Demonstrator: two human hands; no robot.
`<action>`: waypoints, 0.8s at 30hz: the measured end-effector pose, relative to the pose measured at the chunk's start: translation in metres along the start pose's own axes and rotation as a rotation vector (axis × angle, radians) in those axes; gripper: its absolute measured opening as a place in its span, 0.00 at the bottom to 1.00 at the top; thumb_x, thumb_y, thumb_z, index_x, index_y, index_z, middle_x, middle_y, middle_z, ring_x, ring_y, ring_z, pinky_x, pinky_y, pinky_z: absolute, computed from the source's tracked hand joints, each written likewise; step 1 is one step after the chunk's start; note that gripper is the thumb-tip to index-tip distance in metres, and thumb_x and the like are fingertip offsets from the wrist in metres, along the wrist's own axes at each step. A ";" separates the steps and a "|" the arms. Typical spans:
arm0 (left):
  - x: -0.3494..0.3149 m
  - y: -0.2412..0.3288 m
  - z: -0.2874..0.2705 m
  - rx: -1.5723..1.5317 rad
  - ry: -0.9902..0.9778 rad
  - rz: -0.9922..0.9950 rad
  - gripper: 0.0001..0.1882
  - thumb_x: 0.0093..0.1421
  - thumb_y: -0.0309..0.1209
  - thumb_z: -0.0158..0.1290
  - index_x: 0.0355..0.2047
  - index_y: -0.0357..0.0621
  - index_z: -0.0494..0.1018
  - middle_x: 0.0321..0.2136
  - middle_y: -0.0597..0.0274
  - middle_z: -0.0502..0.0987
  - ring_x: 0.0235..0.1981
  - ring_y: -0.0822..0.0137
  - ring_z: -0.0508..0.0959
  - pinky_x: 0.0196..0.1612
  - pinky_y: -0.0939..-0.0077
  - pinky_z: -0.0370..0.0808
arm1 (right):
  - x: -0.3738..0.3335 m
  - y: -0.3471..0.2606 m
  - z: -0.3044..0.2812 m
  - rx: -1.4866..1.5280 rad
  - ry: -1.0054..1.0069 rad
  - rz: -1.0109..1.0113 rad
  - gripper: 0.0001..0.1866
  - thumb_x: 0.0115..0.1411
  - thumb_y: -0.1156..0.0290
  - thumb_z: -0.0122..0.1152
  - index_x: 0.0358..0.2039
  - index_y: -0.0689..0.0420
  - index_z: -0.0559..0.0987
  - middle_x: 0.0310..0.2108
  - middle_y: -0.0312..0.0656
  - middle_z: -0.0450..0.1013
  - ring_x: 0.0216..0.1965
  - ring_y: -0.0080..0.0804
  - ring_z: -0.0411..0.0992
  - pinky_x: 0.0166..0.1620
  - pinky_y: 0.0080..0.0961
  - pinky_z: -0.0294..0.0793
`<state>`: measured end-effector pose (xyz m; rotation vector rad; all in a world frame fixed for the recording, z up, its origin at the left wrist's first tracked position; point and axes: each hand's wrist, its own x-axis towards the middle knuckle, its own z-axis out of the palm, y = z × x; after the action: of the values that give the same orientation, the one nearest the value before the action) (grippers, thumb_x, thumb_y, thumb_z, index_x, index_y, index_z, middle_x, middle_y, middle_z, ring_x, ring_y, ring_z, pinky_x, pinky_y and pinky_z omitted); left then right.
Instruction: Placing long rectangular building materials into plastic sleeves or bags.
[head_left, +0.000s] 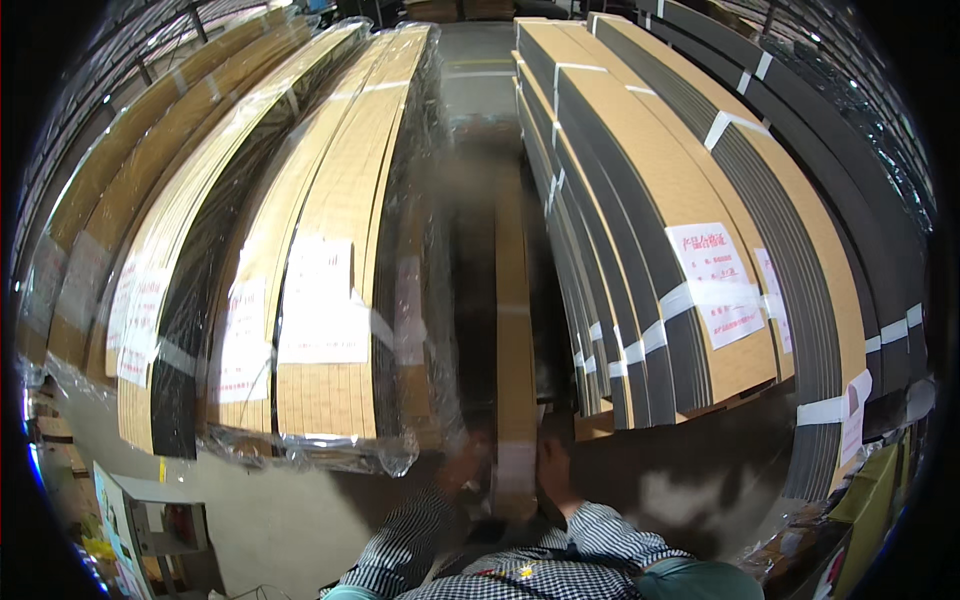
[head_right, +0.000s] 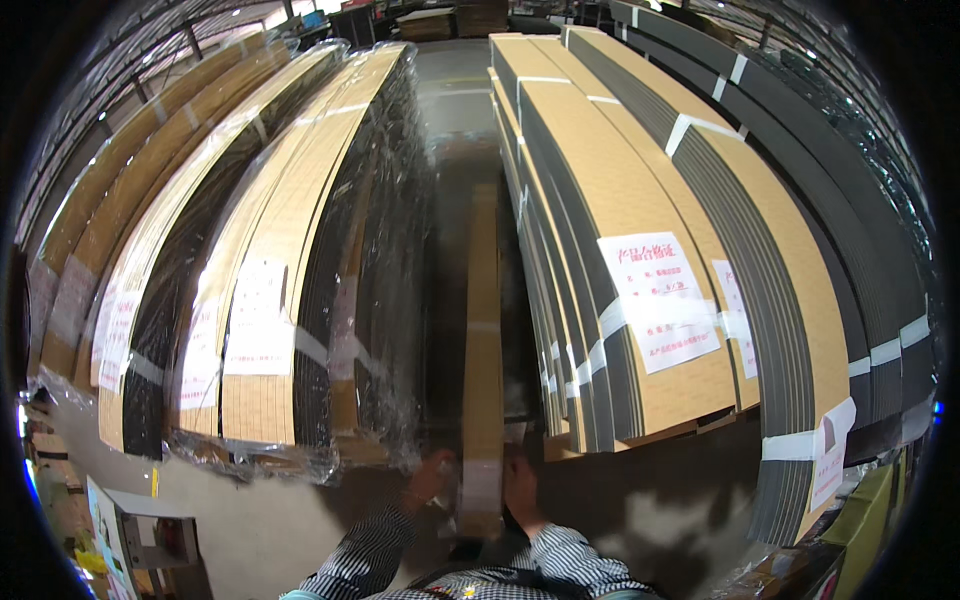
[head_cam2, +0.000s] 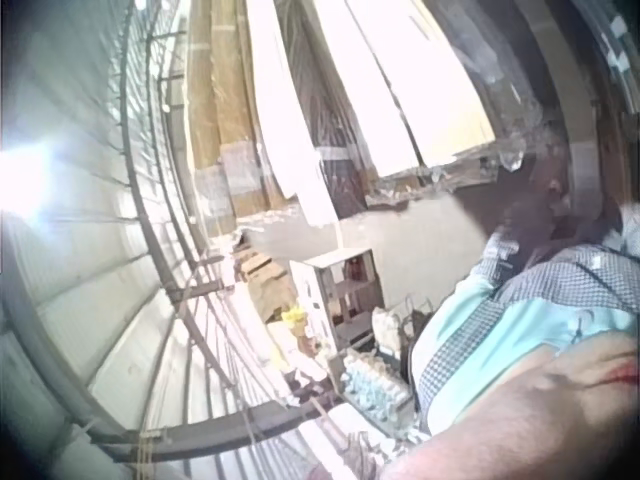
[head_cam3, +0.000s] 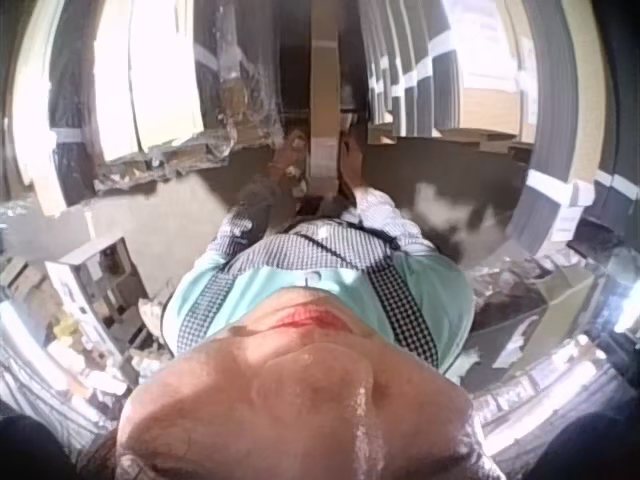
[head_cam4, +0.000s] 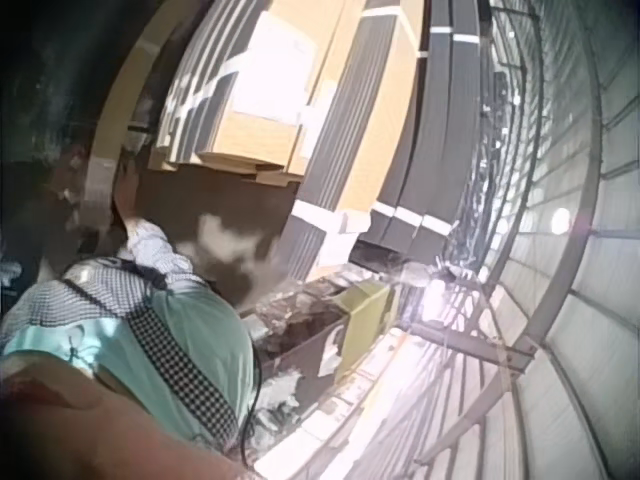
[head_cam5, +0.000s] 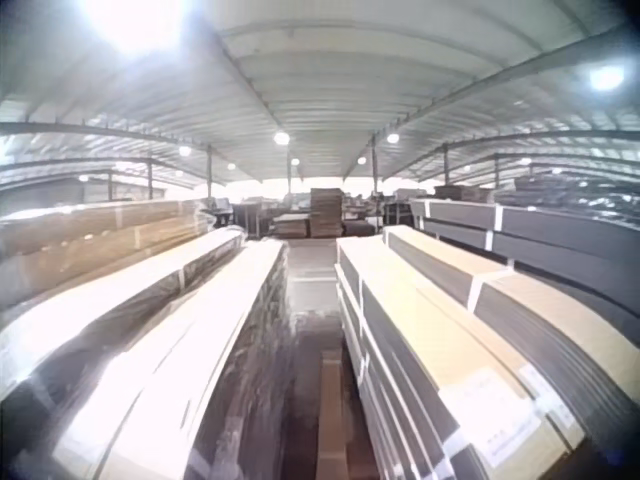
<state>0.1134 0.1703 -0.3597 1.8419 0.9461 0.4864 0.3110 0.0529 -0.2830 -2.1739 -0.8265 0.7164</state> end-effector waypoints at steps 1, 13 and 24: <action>0.006 0.027 -0.007 0.003 -0.013 0.021 0.17 0.56 0.28 0.54 0.47 0.49 0.71 0.42 0.53 0.78 0.43 0.51 0.79 0.47 0.58 0.75 | -0.003 0.004 -0.011 -0.065 -0.069 -0.017 0.17 0.65 0.62 0.51 0.48 0.60 0.75 0.44 0.61 0.74 0.46 0.61 0.72 0.49 0.47 0.72; 0.020 0.050 0.029 0.139 -0.007 0.035 0.13 0.56 0.27 0.54 0.43 0.43 0.77 0.38 0.55 0.80 0.38 0.54 0.80 0.42 0.60 0.76 | 0.034 0.031 0.003 0.517 -0.496 -0.067 0.19 0.70 0.63 0.45 0.52 0.62 0.75 0.47 0.45 0.76 0.45 0.34 0.75 0.49 0.32 0.75; -0.016 0.131 -0.025 0.706 0.070 0.179 0.12 0.56 0.28 0.56 0.41 0.42 0.78 0.36 0.55 0.80 0.37 0.55 0.80 0.39 0.61 0.76 | 0.013 -0.047 -0.018 1.226 0.028 0.160 0.14 0.63 0.65 0.48 0.42 0.57 0.78 0.45 0.41 0.73 0.48 0.34 0.71 0.46 0.36 0.72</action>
<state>0.1379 0.1424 -0.2303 2.5739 1.0909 0.3451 0.3154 0.0807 -0.2397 -1.1181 -0.0728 0.9251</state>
